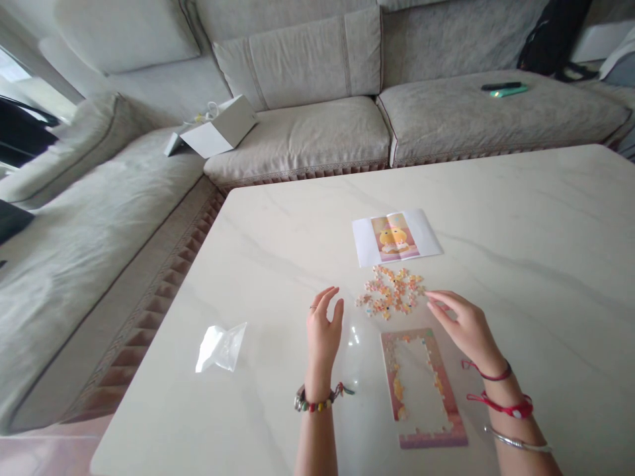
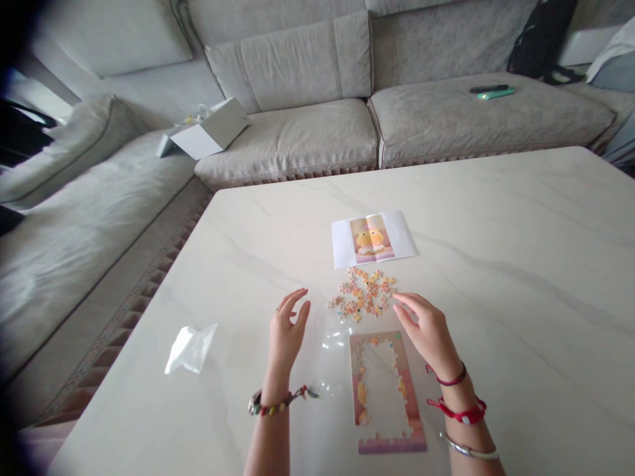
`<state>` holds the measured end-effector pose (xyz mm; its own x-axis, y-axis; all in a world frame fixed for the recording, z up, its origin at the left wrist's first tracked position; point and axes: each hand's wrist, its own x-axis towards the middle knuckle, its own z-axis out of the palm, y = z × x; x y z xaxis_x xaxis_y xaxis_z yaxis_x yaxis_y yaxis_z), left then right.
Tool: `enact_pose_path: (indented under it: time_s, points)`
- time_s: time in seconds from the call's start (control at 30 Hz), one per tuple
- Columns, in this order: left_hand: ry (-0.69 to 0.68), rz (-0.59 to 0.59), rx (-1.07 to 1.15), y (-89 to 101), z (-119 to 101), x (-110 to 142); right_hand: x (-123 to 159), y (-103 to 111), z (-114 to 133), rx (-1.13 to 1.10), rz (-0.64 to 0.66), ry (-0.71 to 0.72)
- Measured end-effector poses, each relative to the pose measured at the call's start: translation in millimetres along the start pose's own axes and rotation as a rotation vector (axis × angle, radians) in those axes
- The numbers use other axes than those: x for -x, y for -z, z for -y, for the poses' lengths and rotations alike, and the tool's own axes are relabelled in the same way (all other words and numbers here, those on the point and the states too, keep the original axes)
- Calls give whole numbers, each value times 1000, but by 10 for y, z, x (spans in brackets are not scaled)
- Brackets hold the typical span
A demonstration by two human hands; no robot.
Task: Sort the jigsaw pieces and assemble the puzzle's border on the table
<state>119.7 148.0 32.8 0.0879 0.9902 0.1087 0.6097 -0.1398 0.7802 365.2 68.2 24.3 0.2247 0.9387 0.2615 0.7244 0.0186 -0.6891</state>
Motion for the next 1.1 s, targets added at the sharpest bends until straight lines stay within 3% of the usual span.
enact_pose_path:
  time_s: [0.17,0.37,0.53,0.97,1.1]
  points:
    - [-14,22,-34,-76,51,10,2,1,-18,3,-1,-6]
    - [-130,19,-194,-370,35,16,-1,20,30,-10,5,5]
    - [-65,48,-296,-567,-47,6,11,52,40,-19,13,11]
    - [-60,180,-259,-549,-154,-55,42,133,35,8,-15,-3]
    - [-49,164,-210,-535,-153,-77,43,128,56,12,-15,-2]
